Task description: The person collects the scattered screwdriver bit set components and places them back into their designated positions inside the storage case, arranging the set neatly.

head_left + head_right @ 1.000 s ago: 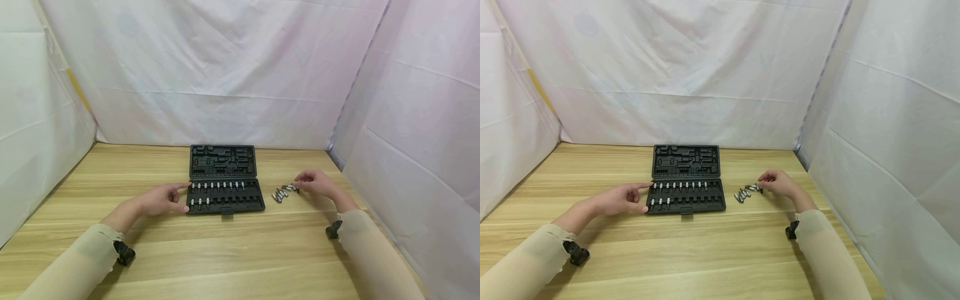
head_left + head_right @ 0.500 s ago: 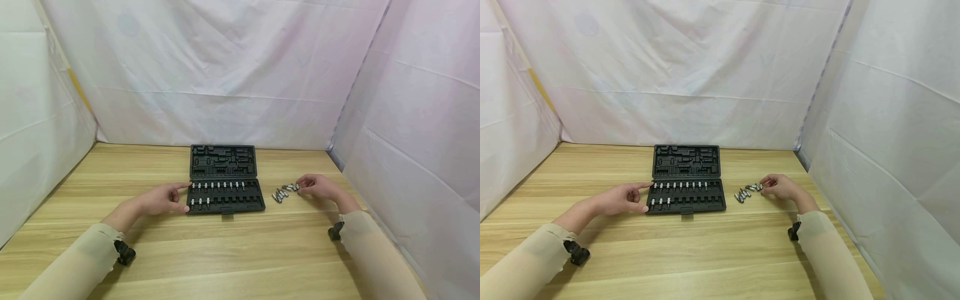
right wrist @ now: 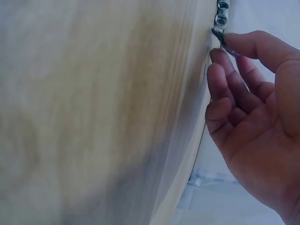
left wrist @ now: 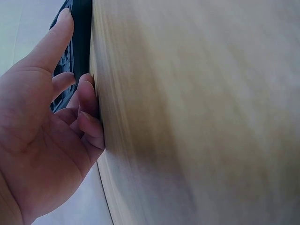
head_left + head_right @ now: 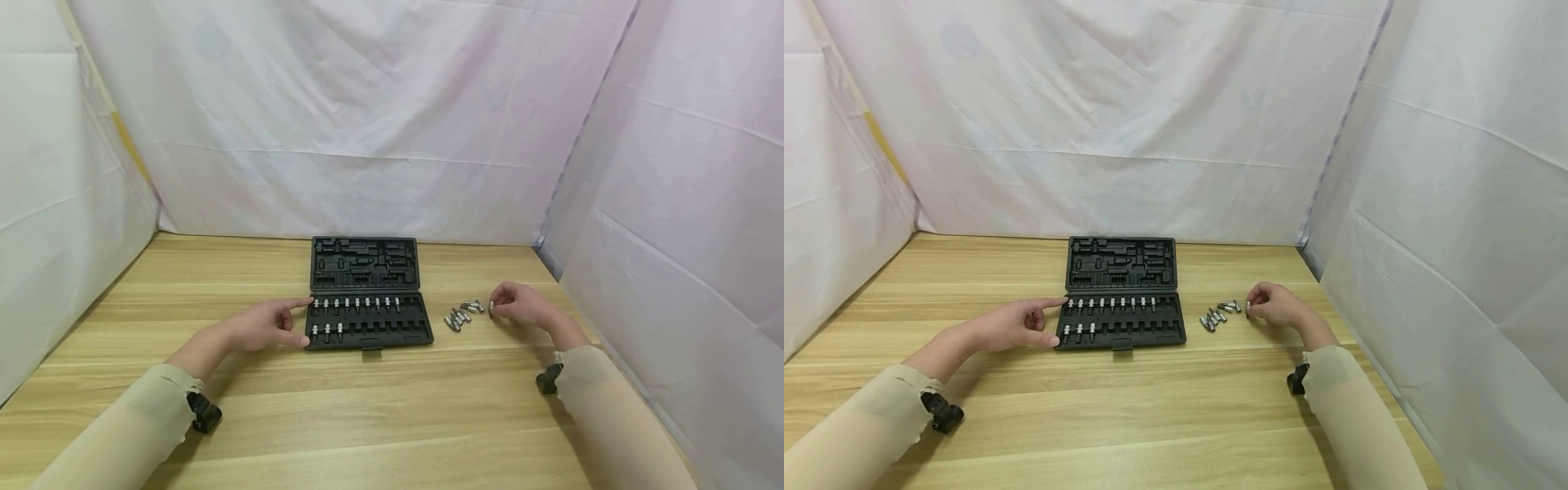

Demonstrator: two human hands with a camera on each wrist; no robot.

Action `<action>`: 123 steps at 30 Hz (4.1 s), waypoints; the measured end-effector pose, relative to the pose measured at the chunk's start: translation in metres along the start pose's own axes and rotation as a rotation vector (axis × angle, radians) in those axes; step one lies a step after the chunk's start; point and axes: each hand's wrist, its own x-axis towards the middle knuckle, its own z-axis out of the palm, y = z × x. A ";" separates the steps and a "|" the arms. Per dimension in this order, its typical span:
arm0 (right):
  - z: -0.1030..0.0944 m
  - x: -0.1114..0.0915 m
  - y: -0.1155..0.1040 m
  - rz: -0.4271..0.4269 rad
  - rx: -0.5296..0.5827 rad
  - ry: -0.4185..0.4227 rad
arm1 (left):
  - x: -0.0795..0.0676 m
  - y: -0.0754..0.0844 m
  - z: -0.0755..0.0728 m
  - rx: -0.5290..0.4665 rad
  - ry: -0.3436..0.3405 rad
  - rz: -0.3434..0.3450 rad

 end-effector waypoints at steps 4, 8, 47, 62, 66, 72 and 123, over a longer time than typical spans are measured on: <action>0.000 0.000 0.000 0.012 0.050 0.016 | 0.000 0.000 0.000 0.002 -0.001 0.000; 0.001 0.001 -0.001 -0.011 0.104 0.046 | 0.000 0.001 0.000 -0.002 -0.004 0.001; 0.059 0.050 -0.109 -0.175 0.188 -0.070 | 0.001 -0.001 -0.001 0.007 -0.006 -0.003; 0.082 0.069 -0.126 -0.199 -0.022 -0.074 | 0.001 -0.002 0.000 -0.007 -0.006 0.002; 0.082 0.072 -0.125 -0.180 -0.035 -0.084 | 0.001 -0.001 0.000 -0.008 -0.004 -0.002; 0.083 0.071 -0.121 -0.155 -0.024 -0.103 | 0.000 0.000 0.000 -0.005 -0.002 -0.002; 0.085 0.085 -0.133 -0.111 -0.058 -0.105 | 0.002 -0.002 0.000 -0.003 -0.012 0.008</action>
